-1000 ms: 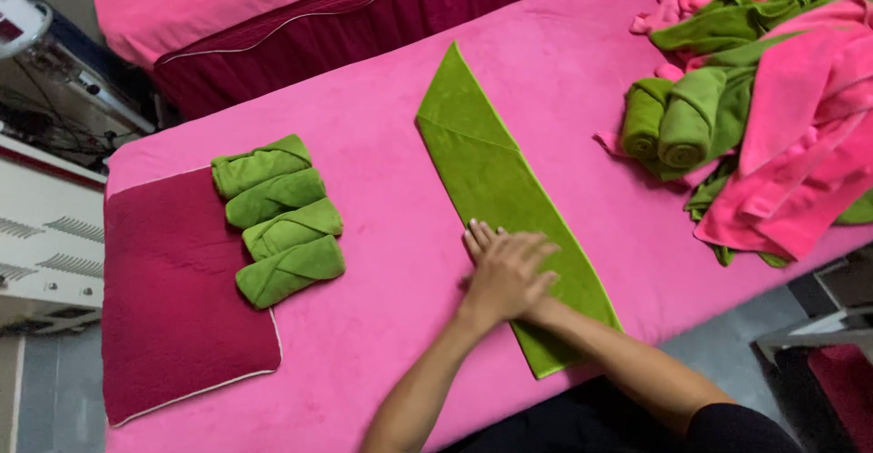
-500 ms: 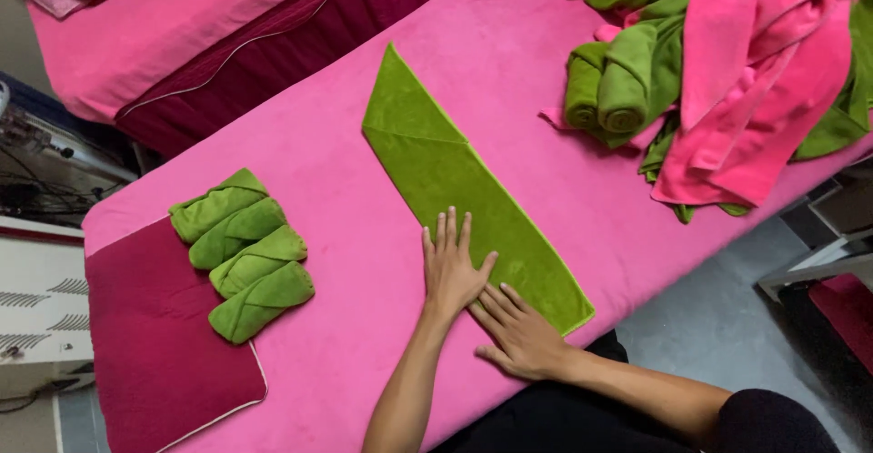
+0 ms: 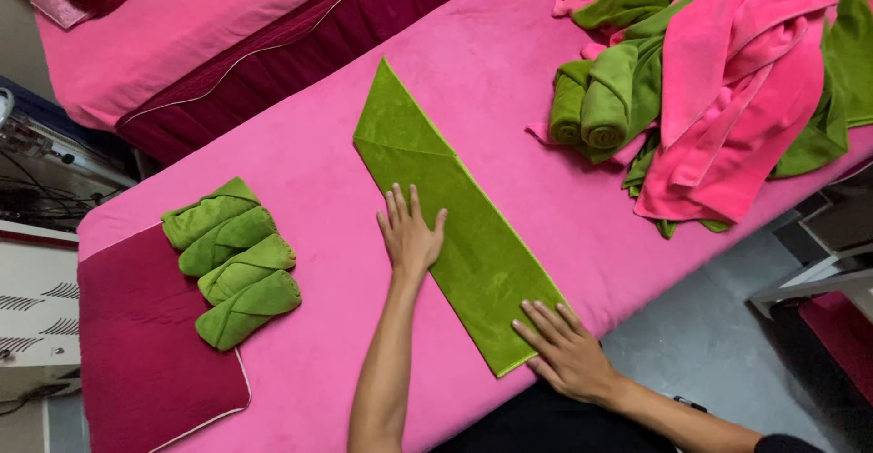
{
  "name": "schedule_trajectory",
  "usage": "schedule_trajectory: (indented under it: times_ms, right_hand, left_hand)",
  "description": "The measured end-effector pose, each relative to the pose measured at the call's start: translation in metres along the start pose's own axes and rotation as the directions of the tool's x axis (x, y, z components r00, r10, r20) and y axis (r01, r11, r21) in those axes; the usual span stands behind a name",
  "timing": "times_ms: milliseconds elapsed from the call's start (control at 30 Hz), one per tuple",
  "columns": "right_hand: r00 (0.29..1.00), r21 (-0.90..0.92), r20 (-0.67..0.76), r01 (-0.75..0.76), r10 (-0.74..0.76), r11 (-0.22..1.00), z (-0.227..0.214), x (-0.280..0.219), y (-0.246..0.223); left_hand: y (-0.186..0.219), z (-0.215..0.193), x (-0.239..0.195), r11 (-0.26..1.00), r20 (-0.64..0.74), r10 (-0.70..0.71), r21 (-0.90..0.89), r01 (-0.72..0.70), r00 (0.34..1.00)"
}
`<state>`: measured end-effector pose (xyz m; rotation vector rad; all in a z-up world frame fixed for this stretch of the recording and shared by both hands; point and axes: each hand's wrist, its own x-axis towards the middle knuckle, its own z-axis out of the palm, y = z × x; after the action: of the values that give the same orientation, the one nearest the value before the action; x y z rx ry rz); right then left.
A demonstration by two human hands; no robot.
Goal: The person folds a green towel on a pink table. They unfold the towel, smooth it out, fold it into a triangle, then fold the sides inward to form a long strip. Finally, they roll the towel tightly from one end to the other and tuck the end to secure the roll.
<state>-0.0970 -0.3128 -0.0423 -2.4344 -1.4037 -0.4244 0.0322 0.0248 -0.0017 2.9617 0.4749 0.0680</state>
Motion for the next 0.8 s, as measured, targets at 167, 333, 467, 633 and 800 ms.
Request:
schedule_trajectory:
  times_ms: [167, 333, 467, 633, 800]
  right_hand:
    - [0.992, -0.066, -0.115, -0.052, 0.044, 0.996, 0.006, -0.023, 0.026]
    - [0.978, -0.066, -0.205, -0.057, 0.043, 0.996, 0.01, -0.02, 0.025]
    - [0.952, -0.074, -0.3, -0.08, 0.054, 0.994, 0.025, -0.02, 0.027]
    - [0.938, -0.046, -0.343, -0.069, 0.049, 0.997, 0.039, -0.022, 0.031]
    - [0.928, -0.047, -0.368, -0.081, 0.058, 0.996, 0.048, -0.024, 0.034]
  left_hand:
    - [-0.015, -0.004, 0.037, 0.998, -0.014, -0.063, -0.026, 0.062, 0.998]
    - [-0.032, 0.002, 0.074, 0.994, -0.048, -0.092, -0.062, 0.089, 0.995]
    - [-0.037, 0.002, 0.097, 0.986, -0.047, -0.147, -0.082, 0.143, 0.988]
    - [-0.043, 0.008, 0.119, 0.984, -0.117, -0.165, -0.088, 0.155, 0.979]
    - [-0.047, -0.002, 0.133, 0.983, -0.109, -0.165, -0.098, 0.154, 0.98]
